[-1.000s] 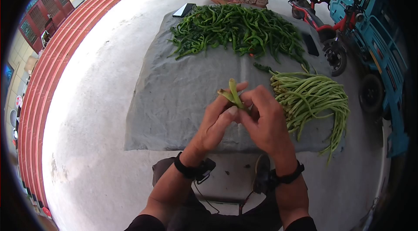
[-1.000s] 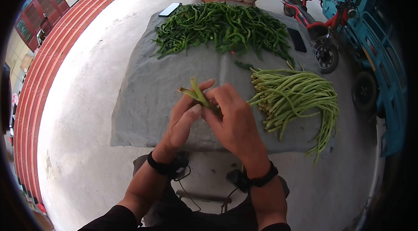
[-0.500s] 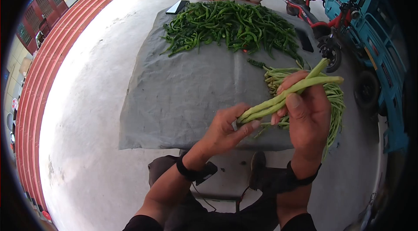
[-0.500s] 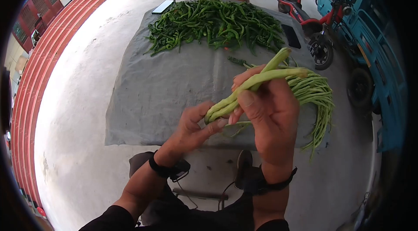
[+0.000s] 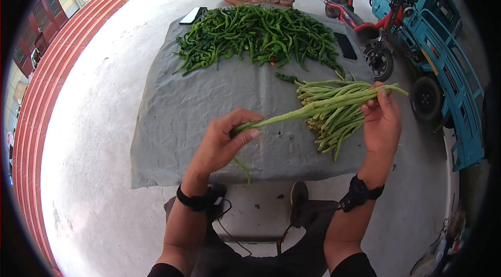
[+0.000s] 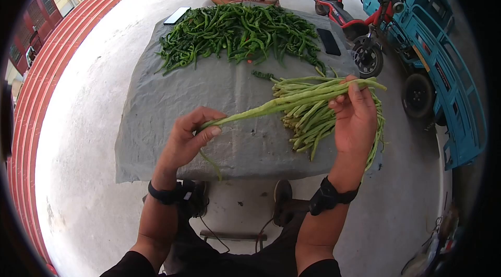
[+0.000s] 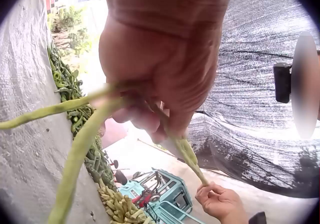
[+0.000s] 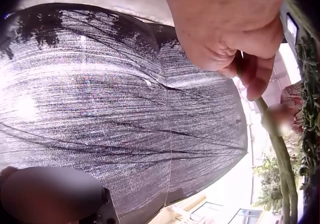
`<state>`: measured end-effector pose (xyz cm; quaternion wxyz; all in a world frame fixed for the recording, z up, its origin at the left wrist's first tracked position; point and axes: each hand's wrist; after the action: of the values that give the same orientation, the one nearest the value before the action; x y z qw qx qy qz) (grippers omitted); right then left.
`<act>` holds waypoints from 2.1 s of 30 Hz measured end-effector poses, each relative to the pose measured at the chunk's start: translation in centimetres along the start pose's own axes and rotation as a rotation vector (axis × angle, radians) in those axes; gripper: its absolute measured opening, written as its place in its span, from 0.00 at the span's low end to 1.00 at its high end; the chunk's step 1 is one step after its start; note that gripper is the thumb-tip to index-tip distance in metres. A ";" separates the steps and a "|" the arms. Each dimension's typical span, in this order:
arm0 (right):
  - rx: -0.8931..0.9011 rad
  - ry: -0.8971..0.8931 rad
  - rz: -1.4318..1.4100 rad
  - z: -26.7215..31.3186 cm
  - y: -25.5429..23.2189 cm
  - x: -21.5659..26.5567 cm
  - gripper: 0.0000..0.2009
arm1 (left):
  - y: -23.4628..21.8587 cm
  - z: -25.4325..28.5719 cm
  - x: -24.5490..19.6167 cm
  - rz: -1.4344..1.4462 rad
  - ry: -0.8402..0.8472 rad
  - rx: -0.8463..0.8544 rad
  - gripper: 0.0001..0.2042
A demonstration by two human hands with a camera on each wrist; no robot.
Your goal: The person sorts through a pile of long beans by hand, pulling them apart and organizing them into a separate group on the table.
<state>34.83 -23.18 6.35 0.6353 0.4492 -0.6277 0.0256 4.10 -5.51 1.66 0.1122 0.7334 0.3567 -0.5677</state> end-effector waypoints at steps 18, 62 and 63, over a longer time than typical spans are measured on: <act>-0.012 0.063 0.006 -0.7 -1.1 -1.0 0.10 | -4.9 0.7 0.7 -0.650 0.064 -0.215 0.12; 0.596 0.206 0.225 4.1 6.6 -3.2 0.12 | 8.6 -0.7 -1.2 0.397 0.110 -0.068 0.09; 0.580 0.207 0.212 4.2 6.7 -3.3 0.12 | 8.7 -0.6 -1.2 0.387 0.088 -0.078 0.10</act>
<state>26.89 -19.92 6.47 0.5349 0.5387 -0.5697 0.3149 10.13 -11.92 0.87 0.2319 0.8076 0.2355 -0.4885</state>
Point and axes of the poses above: each hand's wrist, its own z-axis away from the middle knuckle, its own y-axis out of the palm, x = y × z, and after that the axes turned 2 degrees about y, right-handed
